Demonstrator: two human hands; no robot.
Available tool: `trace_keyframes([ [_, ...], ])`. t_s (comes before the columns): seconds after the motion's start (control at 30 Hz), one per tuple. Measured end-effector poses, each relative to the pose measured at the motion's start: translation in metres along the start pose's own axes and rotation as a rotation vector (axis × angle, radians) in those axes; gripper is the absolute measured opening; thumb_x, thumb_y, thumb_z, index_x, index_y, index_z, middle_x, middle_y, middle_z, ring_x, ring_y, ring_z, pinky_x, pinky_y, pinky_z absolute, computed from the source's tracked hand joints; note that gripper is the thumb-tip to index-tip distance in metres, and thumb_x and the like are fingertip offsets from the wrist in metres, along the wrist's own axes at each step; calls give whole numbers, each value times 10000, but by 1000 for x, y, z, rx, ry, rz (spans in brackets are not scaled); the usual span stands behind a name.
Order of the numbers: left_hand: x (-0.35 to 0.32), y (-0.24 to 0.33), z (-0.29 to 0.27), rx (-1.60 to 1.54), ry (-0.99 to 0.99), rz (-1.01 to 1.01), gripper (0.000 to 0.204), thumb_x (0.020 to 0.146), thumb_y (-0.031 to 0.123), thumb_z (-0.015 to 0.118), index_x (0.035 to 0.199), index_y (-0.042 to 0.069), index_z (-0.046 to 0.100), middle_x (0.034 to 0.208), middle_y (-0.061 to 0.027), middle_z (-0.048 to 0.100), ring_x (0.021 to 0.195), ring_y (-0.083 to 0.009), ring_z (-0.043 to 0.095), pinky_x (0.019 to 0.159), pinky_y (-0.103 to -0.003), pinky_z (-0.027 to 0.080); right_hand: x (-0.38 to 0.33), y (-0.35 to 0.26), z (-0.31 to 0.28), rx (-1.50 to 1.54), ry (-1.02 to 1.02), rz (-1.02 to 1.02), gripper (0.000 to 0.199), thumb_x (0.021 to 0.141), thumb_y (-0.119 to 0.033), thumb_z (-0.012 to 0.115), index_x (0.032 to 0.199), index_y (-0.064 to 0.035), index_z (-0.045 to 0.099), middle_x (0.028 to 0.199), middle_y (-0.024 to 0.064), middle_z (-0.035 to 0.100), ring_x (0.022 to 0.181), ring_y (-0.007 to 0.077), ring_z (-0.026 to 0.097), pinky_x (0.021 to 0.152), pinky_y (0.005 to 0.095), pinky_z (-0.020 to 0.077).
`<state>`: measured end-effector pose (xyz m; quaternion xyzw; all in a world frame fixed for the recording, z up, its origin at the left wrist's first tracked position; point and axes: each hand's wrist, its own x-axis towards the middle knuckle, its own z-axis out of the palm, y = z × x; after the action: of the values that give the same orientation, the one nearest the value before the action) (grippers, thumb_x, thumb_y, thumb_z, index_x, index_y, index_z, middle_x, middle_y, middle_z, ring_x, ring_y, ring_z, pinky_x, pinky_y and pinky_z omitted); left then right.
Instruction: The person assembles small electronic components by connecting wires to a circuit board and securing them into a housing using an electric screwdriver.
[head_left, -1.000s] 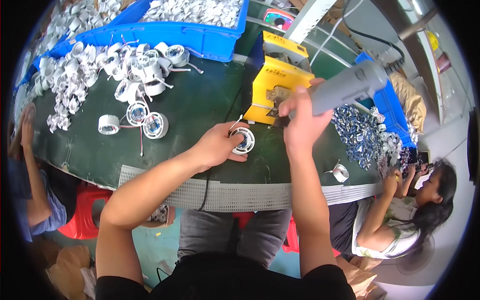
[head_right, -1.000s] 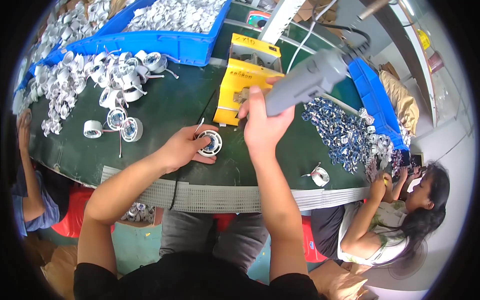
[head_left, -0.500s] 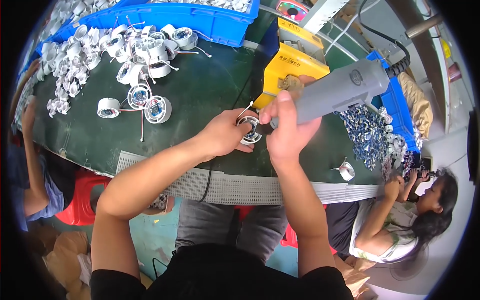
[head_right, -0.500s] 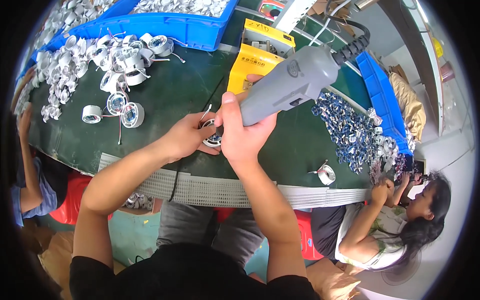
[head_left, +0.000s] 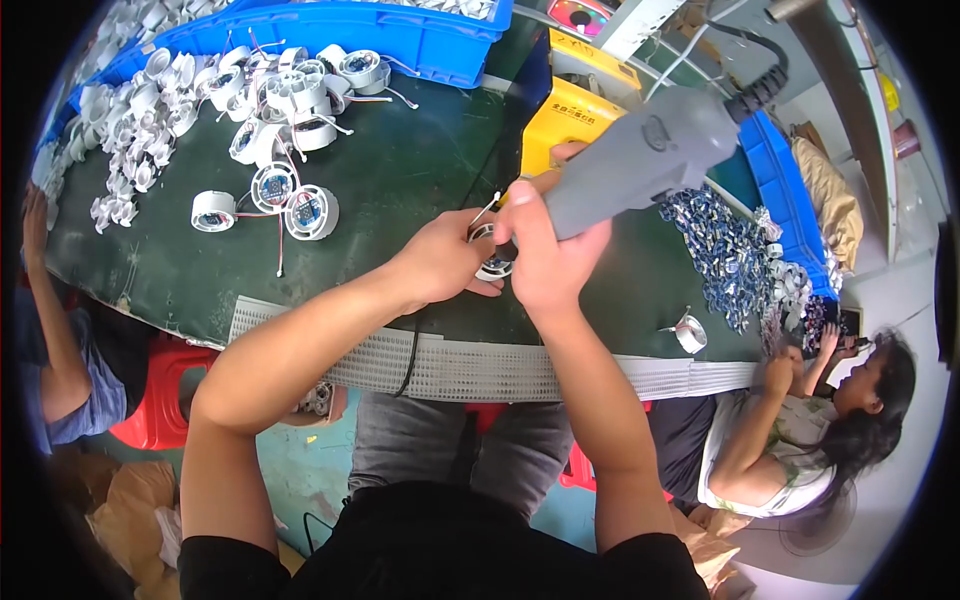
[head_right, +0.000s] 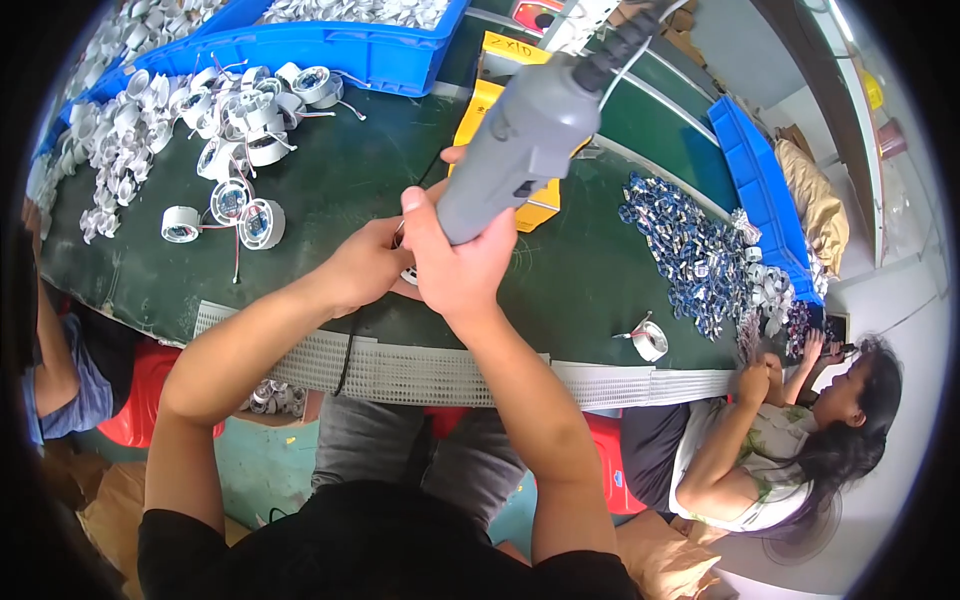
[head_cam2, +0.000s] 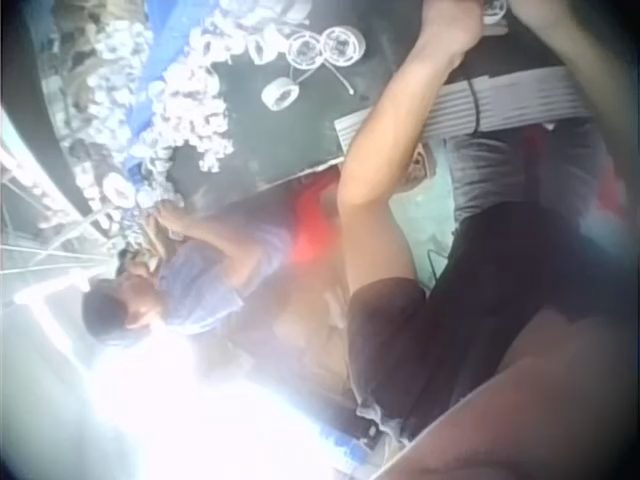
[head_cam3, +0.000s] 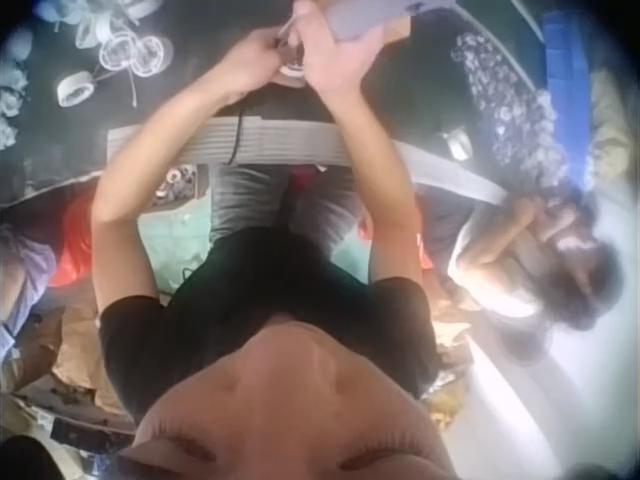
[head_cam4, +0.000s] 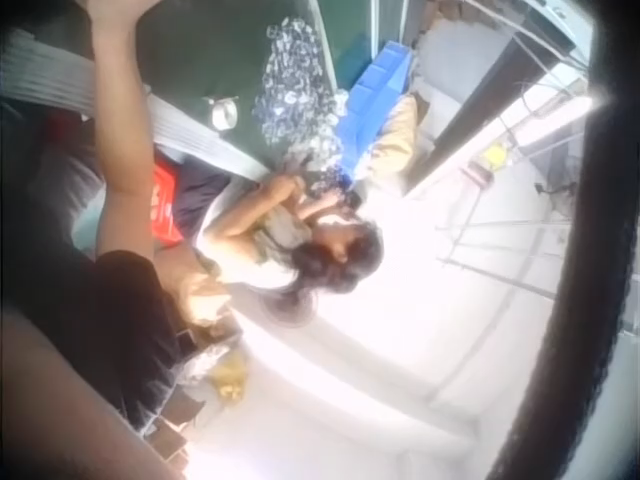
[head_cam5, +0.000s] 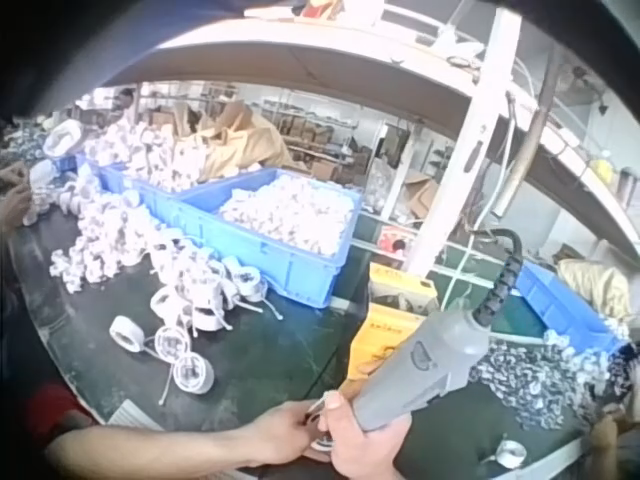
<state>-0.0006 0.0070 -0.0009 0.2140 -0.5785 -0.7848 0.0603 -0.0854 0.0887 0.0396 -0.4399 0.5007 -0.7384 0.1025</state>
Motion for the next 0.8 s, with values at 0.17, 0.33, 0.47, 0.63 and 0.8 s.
trace_keyframes([
  [0.17, -1, 0, -1, 18, -8, 20, 329, 967, 61, 437, 1264, -75, 482, 1080, -147, 556, 880, -235, 665, 797, -353, 618, -2, -3, 0, 87, -53, 73, 410, 883, -46, 584, 1232, 19, 379, 682, 55, 538, 527, 126, 543, 544, 267, 461],
  [0.33, -16, 23, -19, 493, 157, 194, 288, 881, 58, 536, 1152, 4, 617, 881, -154, 679, 772, -224, 689, 671, -352, 563, -16, -19, -49, -20, -90, 105, 649, 848, -87, 712, 1388, 1, 364, 1206, 135, 539, 1145, 229, 547, 986, 364, 442],
  [0.47, -34, 43, -70, 1225, 837, 664, 514, 786, 10, 647, 1283, 101, 553, 1410, -177, 439, 1282, -402, 426, 1071, -457, 361, -32, -56, -149, -1092, -100, 2, 467, 759, -156, 778, 1199, -103, 632, 1256, 151, 545, 1182, 324, 529, 1001, 401, 431],
  [0.63, -32, 46, -56, 1415, 908, 803, 560, 744, 8, 674, 1283, 107, 559, 1425, -183, 406, 1337, -452, 334, 1113, -505, 301, -74, -73, -251, -1462, -140, 342, 468, 749, -192, 770, 1185, -86, 635, 1238, 160, 568, 1176, 343, 528, 1005, 414, 420],
  [0.8, -33, 29, -7, 981, 176, 898, 310, 753, 22, 687, 1058, 29, 633, 1097, -174, 626, 1045, -368, 600, 919, -416, 491, -76, -63, -197, -1144, -28, 272, 370, 806, -118, 742, 1151, -36, 636, 1036, 138, 665, 954, 247, 659, 861, 343, 505],
])
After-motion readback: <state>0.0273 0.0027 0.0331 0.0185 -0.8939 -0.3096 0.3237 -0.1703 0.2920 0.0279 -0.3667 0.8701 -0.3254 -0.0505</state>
